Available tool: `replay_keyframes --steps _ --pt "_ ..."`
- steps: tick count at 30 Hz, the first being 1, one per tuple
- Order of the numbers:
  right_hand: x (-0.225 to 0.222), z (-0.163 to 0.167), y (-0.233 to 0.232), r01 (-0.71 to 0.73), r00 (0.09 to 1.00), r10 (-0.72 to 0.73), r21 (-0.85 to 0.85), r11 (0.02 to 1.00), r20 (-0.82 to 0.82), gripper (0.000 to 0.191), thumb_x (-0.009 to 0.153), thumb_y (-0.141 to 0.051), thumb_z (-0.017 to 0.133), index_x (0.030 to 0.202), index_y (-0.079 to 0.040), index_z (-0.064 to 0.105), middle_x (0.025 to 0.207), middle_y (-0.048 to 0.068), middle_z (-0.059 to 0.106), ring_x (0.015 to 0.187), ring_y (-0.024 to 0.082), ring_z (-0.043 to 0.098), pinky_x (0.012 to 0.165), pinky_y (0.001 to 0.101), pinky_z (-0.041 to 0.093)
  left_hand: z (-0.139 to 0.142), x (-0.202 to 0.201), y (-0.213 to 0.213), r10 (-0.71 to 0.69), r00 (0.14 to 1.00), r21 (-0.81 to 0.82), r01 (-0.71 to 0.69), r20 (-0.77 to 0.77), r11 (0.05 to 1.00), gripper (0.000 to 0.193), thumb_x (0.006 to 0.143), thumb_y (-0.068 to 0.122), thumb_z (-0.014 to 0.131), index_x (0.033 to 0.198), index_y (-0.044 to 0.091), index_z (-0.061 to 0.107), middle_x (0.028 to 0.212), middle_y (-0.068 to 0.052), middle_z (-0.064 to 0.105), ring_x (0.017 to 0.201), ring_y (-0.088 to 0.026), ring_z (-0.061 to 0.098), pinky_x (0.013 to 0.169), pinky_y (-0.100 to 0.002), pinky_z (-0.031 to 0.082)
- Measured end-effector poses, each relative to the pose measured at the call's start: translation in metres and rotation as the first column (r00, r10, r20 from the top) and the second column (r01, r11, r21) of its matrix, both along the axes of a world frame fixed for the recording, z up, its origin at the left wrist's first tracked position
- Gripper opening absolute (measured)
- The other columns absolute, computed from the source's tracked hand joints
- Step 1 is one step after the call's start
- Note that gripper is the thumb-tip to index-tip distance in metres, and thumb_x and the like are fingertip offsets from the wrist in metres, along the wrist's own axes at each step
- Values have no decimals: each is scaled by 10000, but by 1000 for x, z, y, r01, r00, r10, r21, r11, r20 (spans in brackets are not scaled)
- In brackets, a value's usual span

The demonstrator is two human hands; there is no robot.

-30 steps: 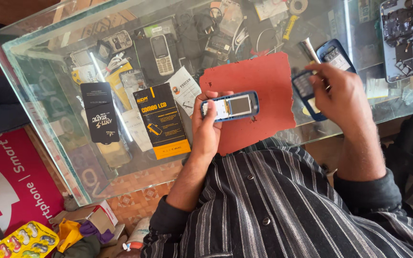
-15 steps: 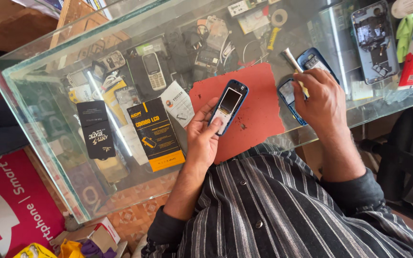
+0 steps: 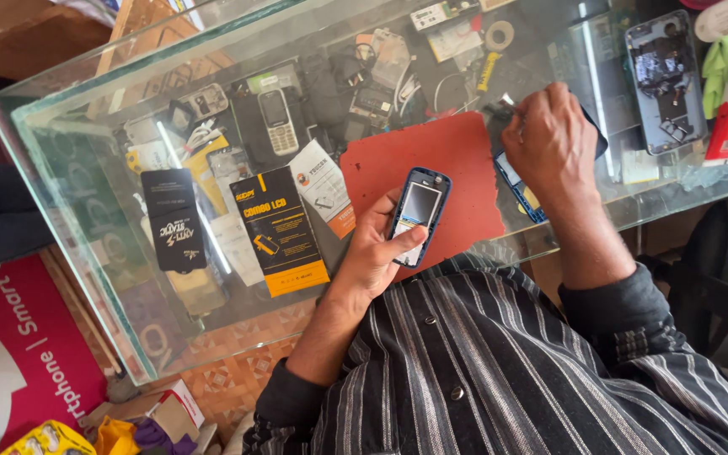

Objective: The person pries open the back cover of a blue feature phone on a glass counter using a metal spudger, removes the battery and separates the board from the housing. They carry the board to a repair bench and use tweezers to work on the board held against a fixture under a microscope lamp.

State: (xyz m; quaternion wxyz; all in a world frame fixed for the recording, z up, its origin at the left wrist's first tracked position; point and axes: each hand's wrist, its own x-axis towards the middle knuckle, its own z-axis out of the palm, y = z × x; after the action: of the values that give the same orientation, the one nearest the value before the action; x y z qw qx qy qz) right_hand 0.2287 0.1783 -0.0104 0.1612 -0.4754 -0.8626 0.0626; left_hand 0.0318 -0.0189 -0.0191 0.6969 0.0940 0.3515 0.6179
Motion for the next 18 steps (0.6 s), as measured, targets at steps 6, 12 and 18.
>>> replay_keyframes --steps 6,12,18 --pt "7 31 0 -27 993 14 -108 994 -121 175 1158 -92 630 1184 26 504 908 164 633 849 344 655 772 445 529 10 8 4 -11 990 -34 6 -142 999 661 812 45 861 1382 19 527 1101 -22 662 1011 -91 640 913 -280 557" --pt "3 72 -34 -476 425 -220 -424 770 -878 229 1068 -5 524 1251 -1 386 1106 150 672 989 177 714 775 351 641 25 16 11 54 933 94 -22 -355 995 670 828 53 864 1327 30 418 1157 -18 613 1064 -89 659 913 -292 601" --pt "-10 82 -87 -560 389 -143 -357 747 -910 237 1080 71 598 1235 24 424 1186 232 647 1111 261 727 948 438 627 51 25 10 24 775 -9 -38 -631 999 607 827 63 791 1299 34 412 1000 -21 596 815 -53 653 686 -237 593"
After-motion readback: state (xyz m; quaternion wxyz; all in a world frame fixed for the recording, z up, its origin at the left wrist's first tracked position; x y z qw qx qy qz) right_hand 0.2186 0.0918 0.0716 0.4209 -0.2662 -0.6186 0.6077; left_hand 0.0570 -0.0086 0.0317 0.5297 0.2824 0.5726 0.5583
